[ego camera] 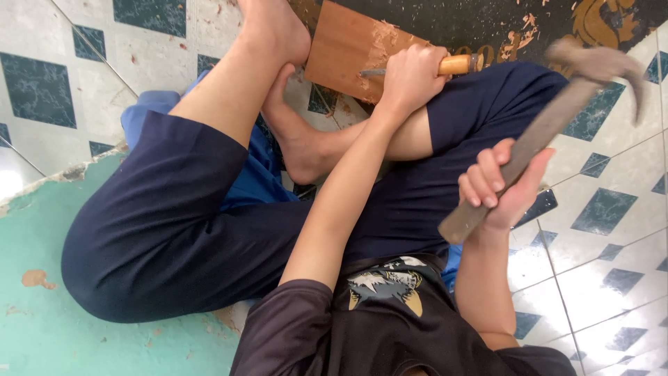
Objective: Carving a piece of wood using a hammer and a chisel while sitting on the floor.
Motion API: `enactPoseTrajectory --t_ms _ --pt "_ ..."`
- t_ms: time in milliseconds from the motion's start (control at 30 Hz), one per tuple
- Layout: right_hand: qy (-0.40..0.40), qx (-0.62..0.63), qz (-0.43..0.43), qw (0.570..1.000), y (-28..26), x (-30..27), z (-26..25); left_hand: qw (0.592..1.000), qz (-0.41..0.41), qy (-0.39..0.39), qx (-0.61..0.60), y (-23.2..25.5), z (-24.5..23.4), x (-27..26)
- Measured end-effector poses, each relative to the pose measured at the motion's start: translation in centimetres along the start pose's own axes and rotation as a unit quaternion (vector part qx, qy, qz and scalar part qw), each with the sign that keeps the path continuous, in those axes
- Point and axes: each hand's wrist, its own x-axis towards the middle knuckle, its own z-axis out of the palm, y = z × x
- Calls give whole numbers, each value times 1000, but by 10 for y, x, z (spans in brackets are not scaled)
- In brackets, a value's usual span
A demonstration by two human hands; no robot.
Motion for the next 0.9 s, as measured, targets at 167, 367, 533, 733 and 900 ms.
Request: enactPoseTrajectory --t_ms 167,367,533,733,900 --pt "31 37 95 994 1 11 -13 1000 -11 7 14 0 0 2" --pt "65 -31 -1 997 -1 7 5 999 -31 -11 28 3 -4 3" --pt "69 37 155 985 4 18 3 998 -48 -34 20 2 -5 6" --pt "71 -65 133 986 13 24 7 998 -41 -44 32 -1 -9 17" --pt "118 -79 92 986 25 18 -4 997 -54 -50 23 3 -12 5"
